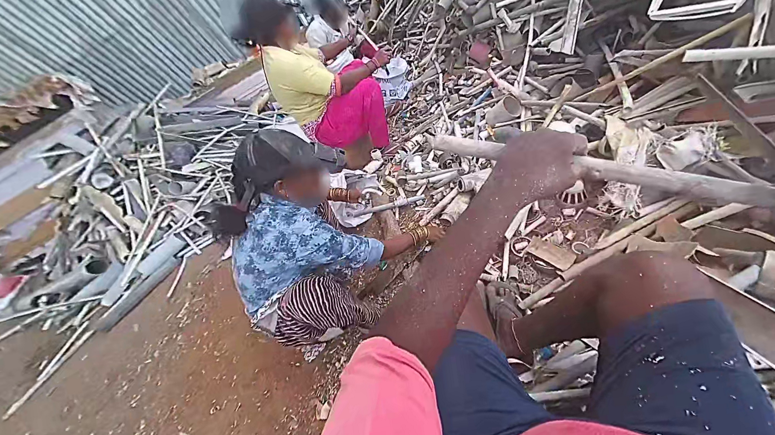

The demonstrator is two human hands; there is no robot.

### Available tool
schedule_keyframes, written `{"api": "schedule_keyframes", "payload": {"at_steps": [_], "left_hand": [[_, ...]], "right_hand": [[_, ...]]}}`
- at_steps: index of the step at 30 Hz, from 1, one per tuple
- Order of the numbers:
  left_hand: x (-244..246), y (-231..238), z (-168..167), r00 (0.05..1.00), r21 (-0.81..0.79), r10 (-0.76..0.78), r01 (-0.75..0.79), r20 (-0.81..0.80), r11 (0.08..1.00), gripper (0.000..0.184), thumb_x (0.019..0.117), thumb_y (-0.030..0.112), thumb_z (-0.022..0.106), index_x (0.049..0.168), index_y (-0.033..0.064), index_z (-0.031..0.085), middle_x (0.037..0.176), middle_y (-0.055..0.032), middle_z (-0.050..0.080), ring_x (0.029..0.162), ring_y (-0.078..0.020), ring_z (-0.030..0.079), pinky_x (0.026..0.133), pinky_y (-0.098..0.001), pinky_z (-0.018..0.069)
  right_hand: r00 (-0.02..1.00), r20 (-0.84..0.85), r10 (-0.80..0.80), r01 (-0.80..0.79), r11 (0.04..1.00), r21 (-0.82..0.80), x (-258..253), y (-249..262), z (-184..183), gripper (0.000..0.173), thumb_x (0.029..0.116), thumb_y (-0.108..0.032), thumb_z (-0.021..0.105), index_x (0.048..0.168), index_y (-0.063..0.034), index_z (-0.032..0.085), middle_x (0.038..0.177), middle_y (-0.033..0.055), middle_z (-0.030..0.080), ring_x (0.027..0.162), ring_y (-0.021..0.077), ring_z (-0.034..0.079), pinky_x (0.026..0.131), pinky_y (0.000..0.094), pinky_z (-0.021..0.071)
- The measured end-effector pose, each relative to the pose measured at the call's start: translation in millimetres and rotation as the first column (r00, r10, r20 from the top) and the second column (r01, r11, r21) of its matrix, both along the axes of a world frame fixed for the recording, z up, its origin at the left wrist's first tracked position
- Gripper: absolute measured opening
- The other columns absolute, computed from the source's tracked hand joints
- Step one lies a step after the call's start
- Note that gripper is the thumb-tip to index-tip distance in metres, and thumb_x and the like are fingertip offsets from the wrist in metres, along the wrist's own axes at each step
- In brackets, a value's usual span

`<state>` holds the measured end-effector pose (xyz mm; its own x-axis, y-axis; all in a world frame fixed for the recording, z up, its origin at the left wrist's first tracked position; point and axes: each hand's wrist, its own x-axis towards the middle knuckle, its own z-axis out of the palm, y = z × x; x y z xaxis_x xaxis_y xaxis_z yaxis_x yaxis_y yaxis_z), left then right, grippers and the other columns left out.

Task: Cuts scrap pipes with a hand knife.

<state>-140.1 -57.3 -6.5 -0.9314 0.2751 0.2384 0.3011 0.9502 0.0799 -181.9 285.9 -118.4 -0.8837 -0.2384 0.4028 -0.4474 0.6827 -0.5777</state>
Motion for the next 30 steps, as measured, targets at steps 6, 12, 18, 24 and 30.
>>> {"api": "schedule_keyframes", "payload": {"at_steps": [6, 12, 18, 24, 30], "left_hand": [[16, 39, -60, 0.91, 0.817, 0.404, -0.167, -0.087, 0.552, 0.065, 0.0956, 0.034, 0.073, 0.147, 0.0019, 0.05, 0.135, -0.016, 0.061, 0.122, -0.026, 0.059, 0.107, -0.0446, 0.0464], [47, 73, -144, 0.97, 0.97, 0.023, -0.242, 0.242, -0.011, 0.043, 0.105, 0.015, 0.056, 0.147, 0.0073, 0.049, 0.106, -0.0113, 0.067, 0.08, -0.0141, 0.063, 0.073, -0.0319, 0.0543], [54, 37, -171, 0.949, 0.906, -0.096, -0.316, 0.301, -0.283, 0.03, 0.1097, 0.016, 0.044, 0.136, 0.0087, 0.057, 0.081, -0.0032, 0.059, 0.053, -0.0088, 0.053, 0.046, -0.0221, 0.0486], [49, 31, -179, 0.943, 0.921, -0.088, -0.333, 0.321, -0.205, 0.034, 0.1069, 0.015, 0.047, 0.136, 0.0005, 0.058, 0.08, -0.0097, 0.065, 0.047, -0.0123, 0.054, 0.042, -0.0255, 0.049], [45, 10, -178, 0.95, 0.927, -0.064, -0.311, 0.305, -0.211, 0.027, 0.1005, 0.009, 0.046, 0.124, -0.0014, 0.054, 0.079, -0.0119, 0.068, 0.046, -0.0138, 0.057, 0.04, -0.0264, 0.0501]], "right_hand": [[0.959, 0.278, -0.047, 0.169, 0.885, -0.433, 48, -91, -25, 0.044, 0.0893, -0.051, 0.069, 0.093, -0.0078, 0.068, 0.063, -0.0023, 0.055, 0.048, 0.0092, 0.048, 0.048, 0.0349, 0.0433], [0.761, 0.494, 0.421, 0.073, 0.7, -0.71, 99, -151, -61, 0.02, 0.0929, -0.029, 0.069, 0.085, -0.0103, 0.066, 0.056, -0.0036, 0.055, 0.043, 0.0078, 0.048, 0.042, 0.0258, 0.0429], [0.738, 0.505, 0.447, -0.061, 0.79, -0.61, 73, -112, -55, 0.03, 0.1098, -0.039, 0.042, 0.122, -0.0147, 0.055, 0.069, -0.0007, 0.06, 0.044, 0.0073, 0.048, 0.042, 0.0227, 0.044], [0.818, 0.433, 0.378, -0.326, 0.926, -0.193, 4, -96, -2, 0.03, 0.106, -0.033, 0.051, 0.121, -0.0112, 0.063, 0.086, 0.0014, 0.066, 0.068, 0.0114, 0.062, 0.062, 0.0309, 0.0526], [0.818, 0.309, 0.485, -0.506, 0.863, -0.017, -19, -140, -5, 0.035, 0.1087, -0.032, 0.047, 0.13, -0.0115, 0.064, 0.089, 0.0015, 0.07, 0.072, 0.011, 0.067, 0.068, 0.033, 0.0576]]}}
